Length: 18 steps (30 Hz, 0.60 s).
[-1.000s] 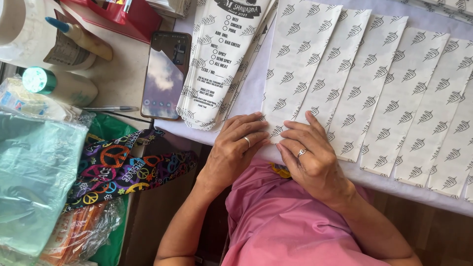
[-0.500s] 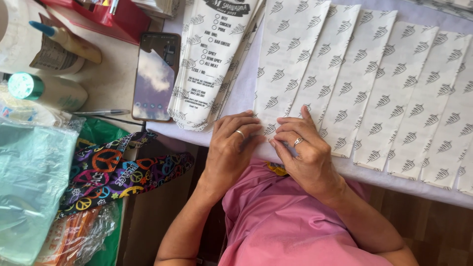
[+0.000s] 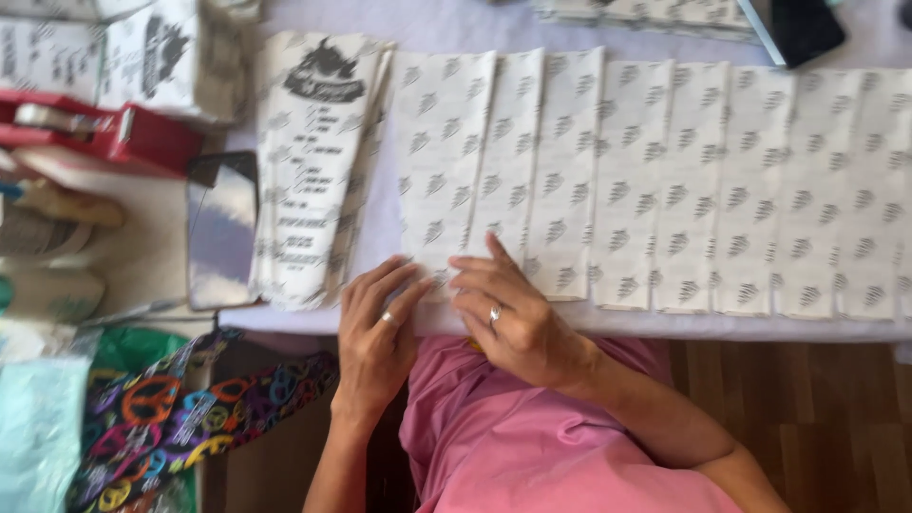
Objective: Aligning, applying glue to, and folding printed paper strips to assemble food packaging.
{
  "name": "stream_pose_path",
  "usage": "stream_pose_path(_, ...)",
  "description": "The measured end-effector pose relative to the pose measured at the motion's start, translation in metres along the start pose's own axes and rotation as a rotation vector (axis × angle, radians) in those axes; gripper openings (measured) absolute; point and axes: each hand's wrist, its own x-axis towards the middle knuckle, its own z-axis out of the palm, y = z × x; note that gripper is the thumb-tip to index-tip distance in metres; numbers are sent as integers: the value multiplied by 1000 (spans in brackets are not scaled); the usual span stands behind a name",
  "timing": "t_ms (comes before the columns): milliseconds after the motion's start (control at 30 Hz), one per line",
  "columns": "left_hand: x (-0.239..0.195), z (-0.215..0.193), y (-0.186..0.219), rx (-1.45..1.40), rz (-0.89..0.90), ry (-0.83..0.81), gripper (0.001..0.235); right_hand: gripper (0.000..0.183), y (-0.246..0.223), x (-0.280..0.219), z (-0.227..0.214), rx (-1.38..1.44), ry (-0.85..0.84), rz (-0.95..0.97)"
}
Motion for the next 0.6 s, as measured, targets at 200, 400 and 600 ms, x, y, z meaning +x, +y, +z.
stream_pose_path(200,1,3,20,32,29,108,25,3,10,-9,-111,-120,145,119)
stream_pose_path(400,11,36,40,37,100,197,27,13,95,-129,-280,-660,521,279)
stream_pose_path(600,68,102,111,-279,28,-195,32,29,188,-276,-425,-1246,9,631)
